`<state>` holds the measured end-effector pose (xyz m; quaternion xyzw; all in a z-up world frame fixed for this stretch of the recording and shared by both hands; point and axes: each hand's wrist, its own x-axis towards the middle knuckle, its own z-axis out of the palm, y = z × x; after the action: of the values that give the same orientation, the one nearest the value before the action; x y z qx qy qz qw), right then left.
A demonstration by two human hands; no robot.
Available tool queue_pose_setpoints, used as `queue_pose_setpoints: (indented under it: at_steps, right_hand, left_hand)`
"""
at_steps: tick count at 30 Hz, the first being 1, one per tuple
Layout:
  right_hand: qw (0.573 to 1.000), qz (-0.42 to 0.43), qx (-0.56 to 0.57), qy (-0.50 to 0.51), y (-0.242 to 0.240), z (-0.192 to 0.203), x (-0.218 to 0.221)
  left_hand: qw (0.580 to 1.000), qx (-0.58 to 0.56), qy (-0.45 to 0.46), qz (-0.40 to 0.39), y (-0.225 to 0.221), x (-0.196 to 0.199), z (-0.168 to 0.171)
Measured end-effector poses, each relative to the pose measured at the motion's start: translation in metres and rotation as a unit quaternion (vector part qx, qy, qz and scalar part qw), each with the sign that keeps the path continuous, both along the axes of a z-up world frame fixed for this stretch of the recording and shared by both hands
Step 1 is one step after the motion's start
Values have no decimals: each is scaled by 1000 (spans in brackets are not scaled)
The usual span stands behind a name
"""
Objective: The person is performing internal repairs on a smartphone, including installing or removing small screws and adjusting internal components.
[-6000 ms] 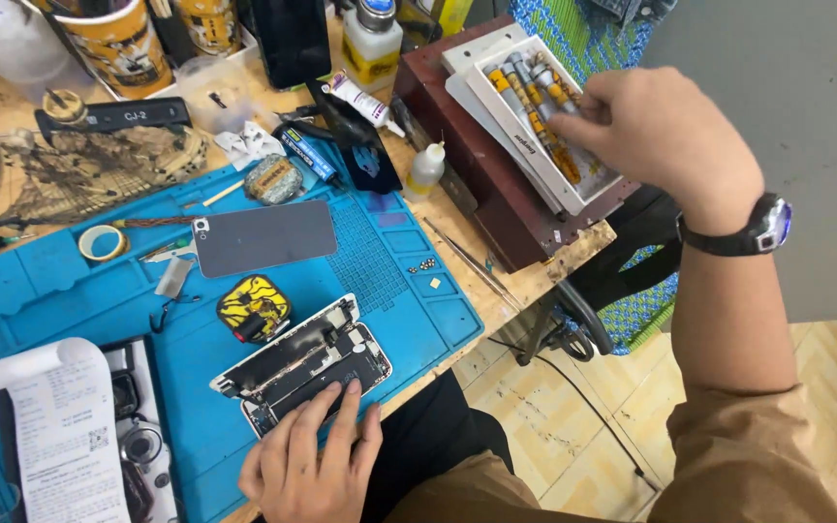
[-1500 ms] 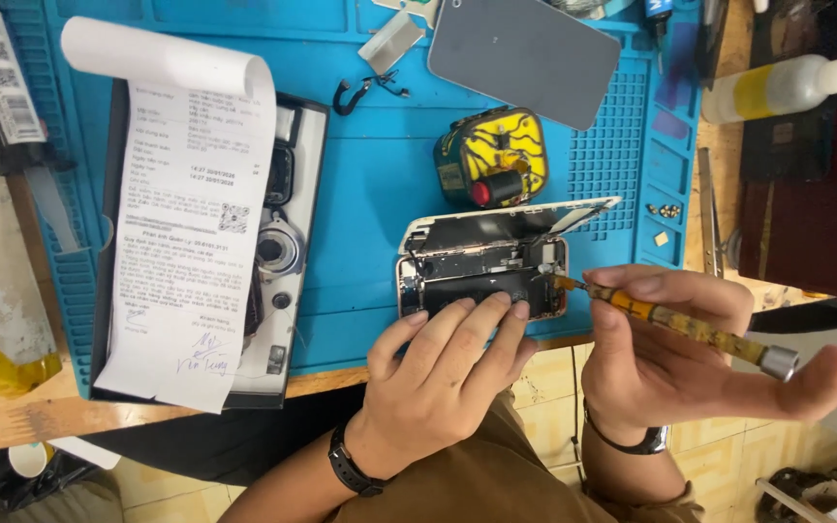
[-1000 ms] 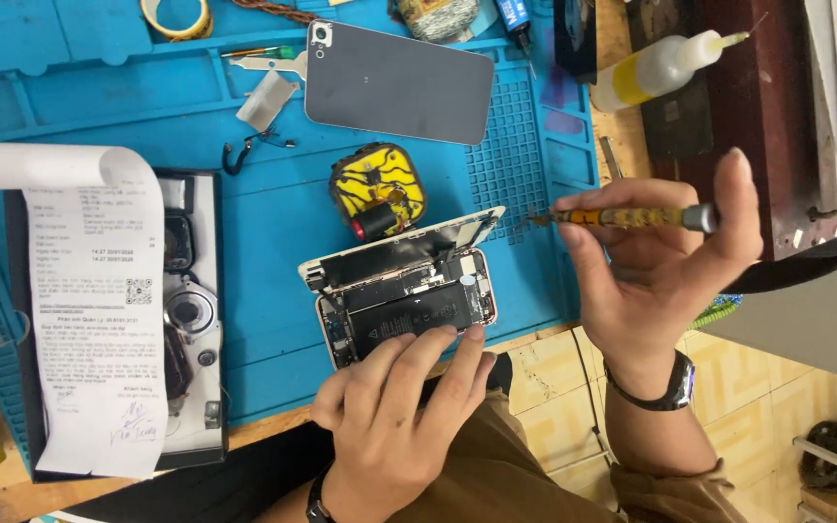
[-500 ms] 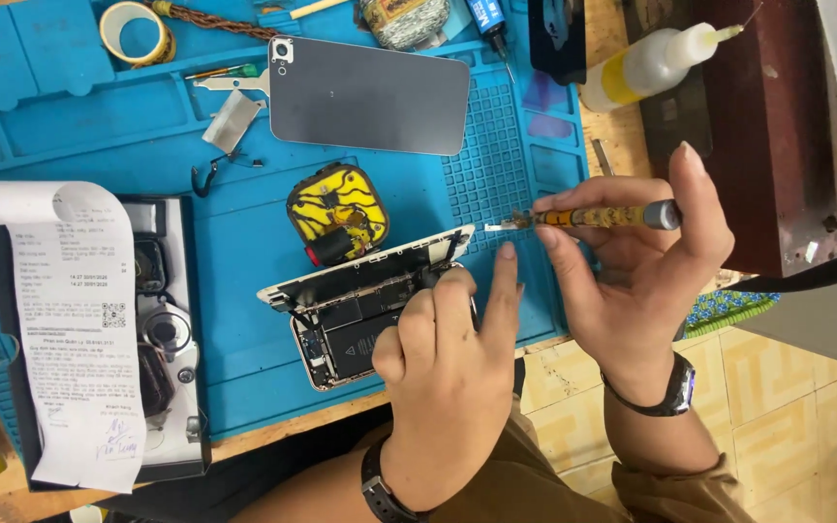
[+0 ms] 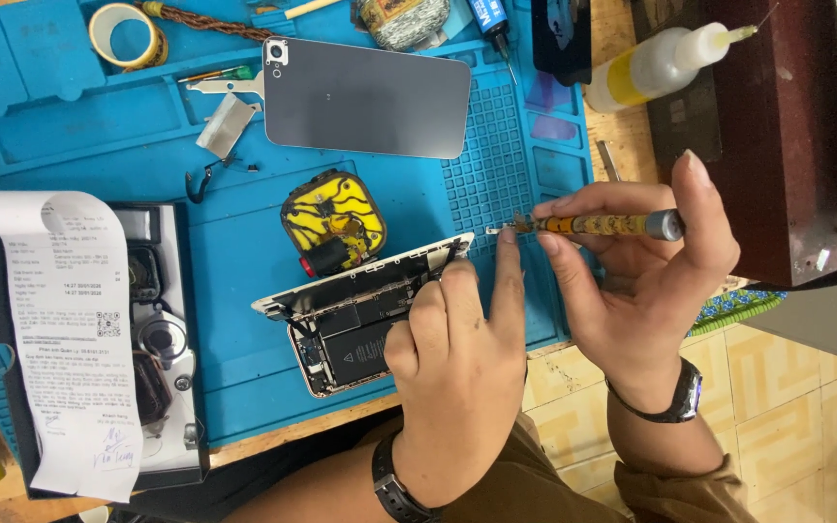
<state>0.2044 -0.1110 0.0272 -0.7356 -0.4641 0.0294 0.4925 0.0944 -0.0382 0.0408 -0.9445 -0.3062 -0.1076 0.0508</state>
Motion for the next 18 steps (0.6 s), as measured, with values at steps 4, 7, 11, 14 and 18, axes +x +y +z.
queue_pose_setpoints:
  at_steps: [4,7,11,14,18]
  right_hand:
    - [1000,4,-4,-6,0,0,0]
    - [1000,9,-2,-2,0,0,0]
    - [1000,9,-7,-4,-1,1,1]
    - [1000,9,-3,-6,-1,0,2]
    - [1000,8,-5,-7,-3,1,0]
  left_hand:
    - [999,23,20,10,-1,1,1]
    - [999,25,19,10,-2,0,0]
    - [999,35,30,10,-4,0,2]
    - [998,43,38,15,-5,1,4]
    - [998,44,33,20,-6,2,3]
